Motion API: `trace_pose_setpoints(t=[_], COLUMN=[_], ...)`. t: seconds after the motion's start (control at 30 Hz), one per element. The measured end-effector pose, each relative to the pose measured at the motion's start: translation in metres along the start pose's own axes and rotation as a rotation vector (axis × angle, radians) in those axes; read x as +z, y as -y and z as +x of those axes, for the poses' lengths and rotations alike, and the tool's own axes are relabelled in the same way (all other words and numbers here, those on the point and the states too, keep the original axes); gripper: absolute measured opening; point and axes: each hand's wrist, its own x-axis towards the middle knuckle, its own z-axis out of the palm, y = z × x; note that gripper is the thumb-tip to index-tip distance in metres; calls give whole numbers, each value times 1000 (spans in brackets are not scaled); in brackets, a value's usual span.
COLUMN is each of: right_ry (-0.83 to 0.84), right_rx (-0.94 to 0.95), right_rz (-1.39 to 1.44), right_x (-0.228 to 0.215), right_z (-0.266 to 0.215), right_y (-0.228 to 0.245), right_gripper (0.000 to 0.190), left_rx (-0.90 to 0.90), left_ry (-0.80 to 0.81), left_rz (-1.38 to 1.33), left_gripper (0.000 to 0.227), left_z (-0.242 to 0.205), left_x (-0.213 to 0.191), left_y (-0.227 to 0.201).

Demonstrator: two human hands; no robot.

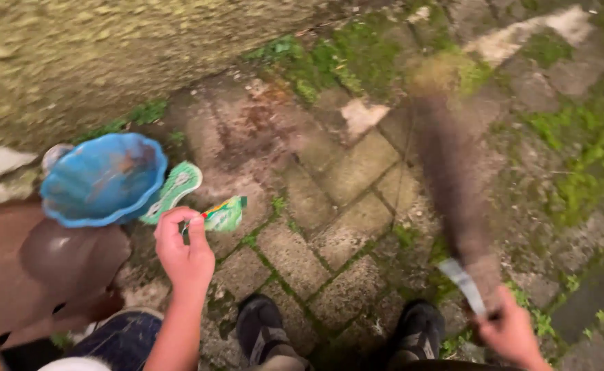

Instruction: Sweeping leaves and debris on a brick patio using a stick broom and tying the bristles with a string.

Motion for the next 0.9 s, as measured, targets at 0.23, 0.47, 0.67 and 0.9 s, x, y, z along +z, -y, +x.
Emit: trace_pose_setpoints(t=[0.23, 0.47, 0.67, 0.9], right_ry=[363, -293, -308, 47], right_rx=[81, 620, 568, 441], right_rz=[-700, -61, 55, 377], right_x=[-22, -51, -53, -46], right_z=[-19, 14, -36, -16], right_y=[54, -126, -71, 83], right_gripper=[56, 50, 42, 35], left_rx=[-7, 0, -55, -75], left_ry=[96, 110, 107, 114], left_rz=[-93, -1, 66, 38], left_gripper=[15, 6, 7, 8], left_z=[-4, -19, -21, -16], left_x=[24, 23, 35, 61], left_y=[-10, 12, 32, 23])
